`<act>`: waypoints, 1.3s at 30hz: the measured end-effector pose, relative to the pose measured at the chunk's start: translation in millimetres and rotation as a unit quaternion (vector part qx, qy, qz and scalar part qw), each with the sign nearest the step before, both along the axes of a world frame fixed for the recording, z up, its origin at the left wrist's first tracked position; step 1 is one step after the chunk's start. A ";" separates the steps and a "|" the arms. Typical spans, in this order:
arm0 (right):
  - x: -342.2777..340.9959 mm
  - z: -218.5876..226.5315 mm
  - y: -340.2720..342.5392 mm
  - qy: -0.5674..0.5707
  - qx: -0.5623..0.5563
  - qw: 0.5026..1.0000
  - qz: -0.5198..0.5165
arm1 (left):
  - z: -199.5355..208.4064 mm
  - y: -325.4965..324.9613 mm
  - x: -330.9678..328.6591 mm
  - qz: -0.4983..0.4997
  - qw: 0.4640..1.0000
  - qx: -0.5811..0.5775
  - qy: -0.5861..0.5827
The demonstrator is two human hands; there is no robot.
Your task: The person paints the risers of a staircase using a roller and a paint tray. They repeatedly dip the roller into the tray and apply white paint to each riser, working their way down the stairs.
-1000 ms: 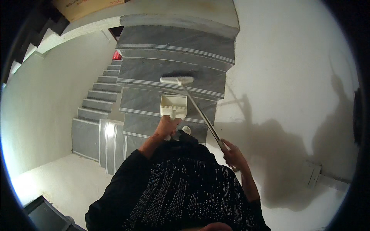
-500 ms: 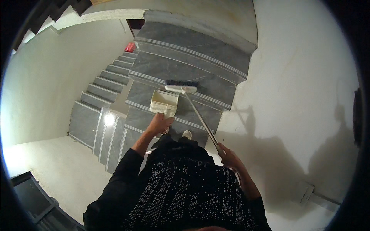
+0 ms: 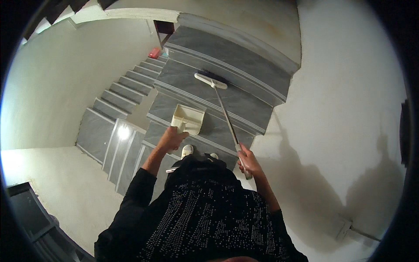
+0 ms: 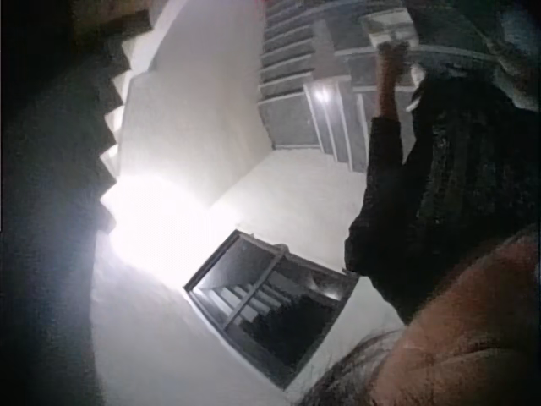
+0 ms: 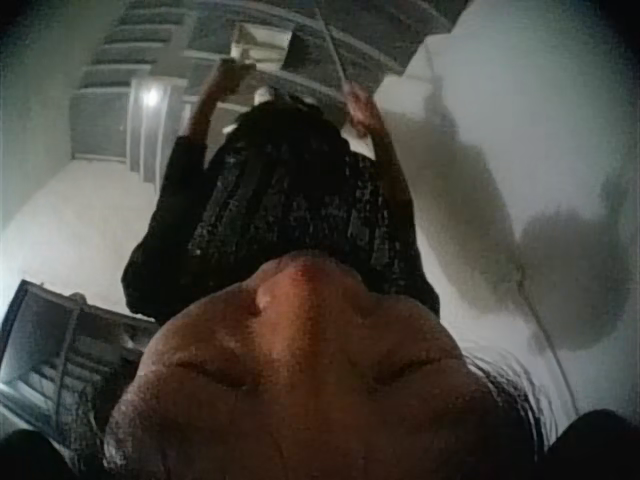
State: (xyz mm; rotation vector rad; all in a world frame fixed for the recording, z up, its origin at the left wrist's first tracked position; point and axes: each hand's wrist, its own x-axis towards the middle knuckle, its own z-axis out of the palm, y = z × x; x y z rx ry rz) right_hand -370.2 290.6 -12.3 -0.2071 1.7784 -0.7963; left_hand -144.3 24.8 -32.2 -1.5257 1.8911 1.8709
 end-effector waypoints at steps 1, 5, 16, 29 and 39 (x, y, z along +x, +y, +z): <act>-0.3 -13.7 -1.8 0.015 -0.004 0.999 0.030 | -1.0 -3.1 0.7 0.002 1.000 -0.003 -0.013; 0.2 -25.6 19.9 0.011 0.010 0.995 0.100 | -8.7 -12.5 10.6 0.021 0.998 -0.026 0.047; 7.6 117.0 -14.0 -0.046 0.017 0.996 0.075 | 3.1 -69.5 46.9 -0.001 0.999 -0.051 0.001; 25.2 -2.2 -126.1 -0.084 -0.017 0.995 0.059 | -15.2 -130.9 93.9 0.018 0.994 -0.107 -0.002; 21.3 100.8 -110.8 -0.088 -0.007 0.991 0.103 | -1.6 -179.6 111.6 -0.045 0.969 -0.241 0.036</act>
